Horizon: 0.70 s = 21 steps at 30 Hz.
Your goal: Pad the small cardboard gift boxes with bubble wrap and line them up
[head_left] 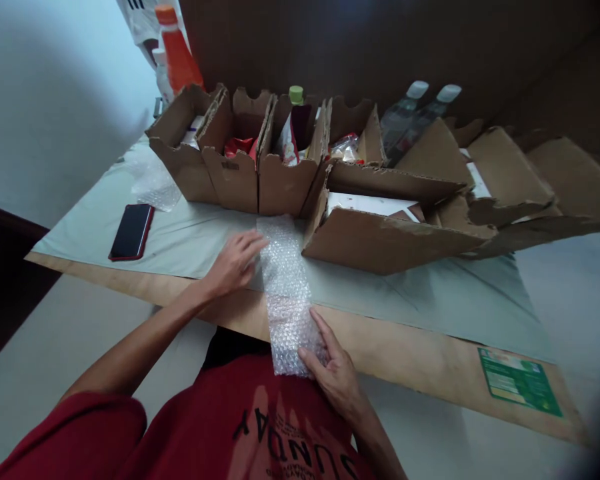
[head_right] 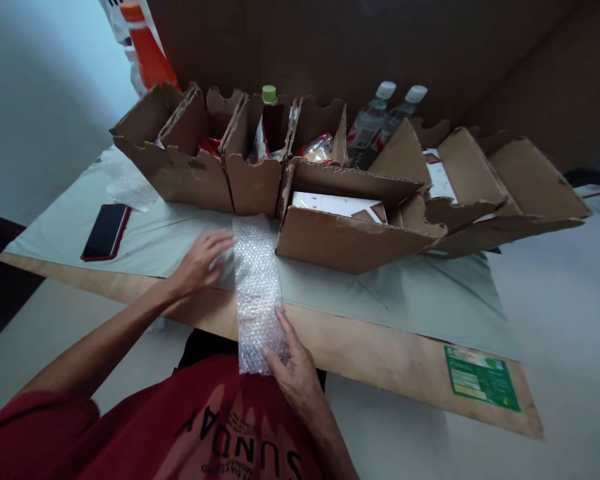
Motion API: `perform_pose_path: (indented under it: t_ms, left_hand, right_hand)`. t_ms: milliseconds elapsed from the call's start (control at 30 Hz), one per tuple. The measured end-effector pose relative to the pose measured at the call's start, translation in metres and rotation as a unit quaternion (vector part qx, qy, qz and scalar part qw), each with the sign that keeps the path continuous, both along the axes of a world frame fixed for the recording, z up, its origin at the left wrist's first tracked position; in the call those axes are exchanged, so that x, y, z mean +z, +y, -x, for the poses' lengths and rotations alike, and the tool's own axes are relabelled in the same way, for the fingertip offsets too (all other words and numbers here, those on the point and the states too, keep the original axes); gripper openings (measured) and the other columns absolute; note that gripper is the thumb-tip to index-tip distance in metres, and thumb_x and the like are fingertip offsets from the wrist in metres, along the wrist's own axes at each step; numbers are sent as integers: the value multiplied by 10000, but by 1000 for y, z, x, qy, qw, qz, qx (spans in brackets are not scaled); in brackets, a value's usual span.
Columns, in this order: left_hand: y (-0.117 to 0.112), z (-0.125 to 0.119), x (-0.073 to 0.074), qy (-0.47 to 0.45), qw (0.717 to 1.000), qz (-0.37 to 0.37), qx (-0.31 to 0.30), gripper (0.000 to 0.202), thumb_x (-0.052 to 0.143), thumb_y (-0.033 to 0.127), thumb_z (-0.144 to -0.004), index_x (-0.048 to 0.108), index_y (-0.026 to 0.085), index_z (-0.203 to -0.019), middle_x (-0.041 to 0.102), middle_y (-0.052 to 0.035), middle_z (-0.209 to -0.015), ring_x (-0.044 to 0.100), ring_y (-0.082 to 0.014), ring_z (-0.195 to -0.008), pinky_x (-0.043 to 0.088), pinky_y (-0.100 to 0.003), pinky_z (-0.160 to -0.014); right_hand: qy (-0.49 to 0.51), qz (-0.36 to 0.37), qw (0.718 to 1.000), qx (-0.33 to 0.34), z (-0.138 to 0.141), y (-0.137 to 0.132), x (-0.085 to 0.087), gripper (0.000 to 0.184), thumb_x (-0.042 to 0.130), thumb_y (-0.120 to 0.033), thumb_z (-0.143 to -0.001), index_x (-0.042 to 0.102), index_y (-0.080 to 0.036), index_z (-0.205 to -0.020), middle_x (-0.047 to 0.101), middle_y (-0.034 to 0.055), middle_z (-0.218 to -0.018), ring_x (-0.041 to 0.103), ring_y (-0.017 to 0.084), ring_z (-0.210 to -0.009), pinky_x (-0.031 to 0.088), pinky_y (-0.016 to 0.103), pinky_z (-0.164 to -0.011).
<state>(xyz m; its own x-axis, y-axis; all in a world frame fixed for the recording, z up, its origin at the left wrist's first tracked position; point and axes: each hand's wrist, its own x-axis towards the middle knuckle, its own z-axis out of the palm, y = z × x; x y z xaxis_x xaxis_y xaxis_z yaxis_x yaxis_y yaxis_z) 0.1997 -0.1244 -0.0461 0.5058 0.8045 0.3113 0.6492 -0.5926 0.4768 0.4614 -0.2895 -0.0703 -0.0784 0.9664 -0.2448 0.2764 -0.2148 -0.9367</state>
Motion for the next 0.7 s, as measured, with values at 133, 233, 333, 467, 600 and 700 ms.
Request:
perform_pose_path:
  t_ms: [133, 233, 333, 467, 600, 700]
  left_hand:
    - [-101, 10, -4, -7, 988, 83, -133, 806, 603, 135, -799, 376, 274, -1559, 469, -120, -1583, 329, -356, -1519, 361, -596, -1198]
    - [-122, -11, -7, -83, 988, 89, -94, 669, 600, 177, -872, 437, 267, -1515, 652, -124, -1351, 556, -312, -1315, 481, -518, -1093]
    - [-96, -34, -15, -127, 984, 99, 80, 491, 521, 166, -919, 557, 232, -1404, 725, -77, -1007, 667, -245, -944, 546, -435, -906]
    - [-55, -43, -28, -61, 967, 154, 191, 639, 581, 186, -860, 467, 132, -1487, 696, -50, -874, 647, -252, -838, 535, -425, -842]
    - [-49, -42, -39, -1, 969, 149, 197, 728, 619, 185, -860, 374, 109, -1542, 688, -39, -868, 641, -253, -849, 524, -408, -839]
    - [-60, -41, -41, 1, 974, 69, 215, 699, 649, 237, -894, 382, 136, -1533, 698, -78, -980, 638, -268, -930, 515, -421, -875]
  right_hand:
    - [90, 80, 992, -26, 1, 9, 10, 388, 687, -495, -894, 748, -222, -1164, 764, 64, -979, 694, 210, -778, 582, 323, -688]
    - [178, 94, 978, -57, 11, 25, 17, 422, 712, -552, -864, 728, -201, -1098, 716, 35, -797, 629, 173, -630, 551, 305, -597]
    - [220, 43, 971, -85, 15, 37, 22, 569, 600, -573, -942, 564, -222, -1389, 752, 104, -1030, 706, 207, -741, 578, 326, -617]
    - [53, -117, 990, -56, 7, 42, 22, 416, 554, -413, -1012, 556, -258, -1398, 728, 123, -1227, 734, 241, -1003, 611, 385, -806]
    - [-216, -311, 921, 87, 2, 55, 7, 324, 577, -211, -978, 670, -229, -1287, 701, 116, -1316, 625, 285, -1257, 521, 482, -1052]
    - [-326, -364, 858, 159, 7, 69, -6, 312, 570, -126, -950, 712, -210, -1215, 697, 124, -1333, 585, 329, -1310, 529, 507, -992]
